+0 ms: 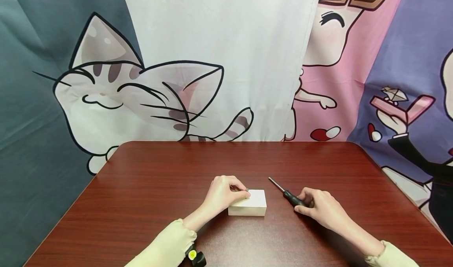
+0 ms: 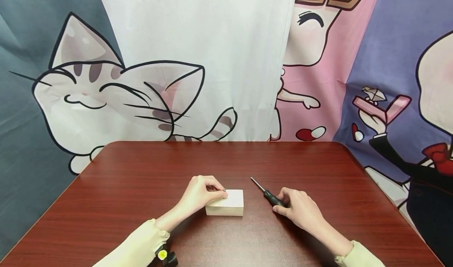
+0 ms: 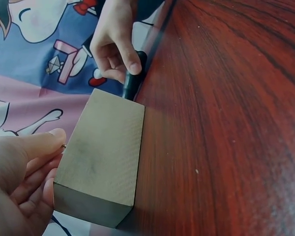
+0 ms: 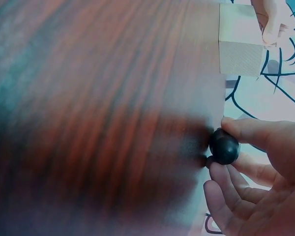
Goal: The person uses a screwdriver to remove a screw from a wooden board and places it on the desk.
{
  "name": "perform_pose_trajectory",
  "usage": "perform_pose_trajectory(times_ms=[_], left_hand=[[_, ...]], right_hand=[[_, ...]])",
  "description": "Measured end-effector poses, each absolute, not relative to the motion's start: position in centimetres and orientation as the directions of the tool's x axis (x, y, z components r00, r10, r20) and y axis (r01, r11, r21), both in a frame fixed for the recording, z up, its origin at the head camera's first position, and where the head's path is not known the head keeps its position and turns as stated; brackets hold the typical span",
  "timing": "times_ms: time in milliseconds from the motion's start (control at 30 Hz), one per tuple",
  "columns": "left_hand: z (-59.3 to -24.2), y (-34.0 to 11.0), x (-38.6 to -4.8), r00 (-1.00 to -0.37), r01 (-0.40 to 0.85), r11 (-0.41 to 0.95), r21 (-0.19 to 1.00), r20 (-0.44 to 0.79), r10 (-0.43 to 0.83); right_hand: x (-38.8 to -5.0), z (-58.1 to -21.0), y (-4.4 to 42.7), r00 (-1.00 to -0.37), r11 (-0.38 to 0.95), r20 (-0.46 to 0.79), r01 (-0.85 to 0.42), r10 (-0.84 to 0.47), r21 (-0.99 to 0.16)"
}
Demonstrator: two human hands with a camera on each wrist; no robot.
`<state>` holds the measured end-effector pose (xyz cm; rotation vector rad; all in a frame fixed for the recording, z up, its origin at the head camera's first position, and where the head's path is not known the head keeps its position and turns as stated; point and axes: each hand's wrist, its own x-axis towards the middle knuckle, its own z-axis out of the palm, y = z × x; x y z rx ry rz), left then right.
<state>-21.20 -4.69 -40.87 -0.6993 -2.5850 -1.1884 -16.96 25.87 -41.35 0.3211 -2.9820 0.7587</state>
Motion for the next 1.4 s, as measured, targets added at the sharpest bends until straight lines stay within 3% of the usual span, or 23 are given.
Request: perform_pose_trajectory(times_ms=[367, 700, 1233, 1400], left_hand=[[-40.8, -4.6, -21.2, -0.893, 0.450, 0.558, 0.697, 0.346, 0.287], [-40.5, -4.9, -21.1, -0.886, 0.459, 0.494, 0.738, 0.336, 0.321], [-39.5, -7.2, -20.6, -0.881, 0.471, 0.499, 0.727, 0.357, 0.312], [-39.9, -7.9, -20.8, -0.854, 0.517, 0.461, 0.721, 0.396, 0.338]], right_hand=[[-17.0, -41.4, 25.9, -0.978, 0.859, 0.095, -0.209, -0.186, -0.468], [-16.9, -41.3, 25.8, -0.980, 0.863, 0.083, -0.198, -0.181, -0.465], [-17.0, -41.3, 25.8, -0.976, 0.852, 0.096, -0.216, -0.194, -0.477], [-17.1, -41.4, 25.8, -0.974, 0.847, 0.106, -0.228, -0.202, -0.481]])
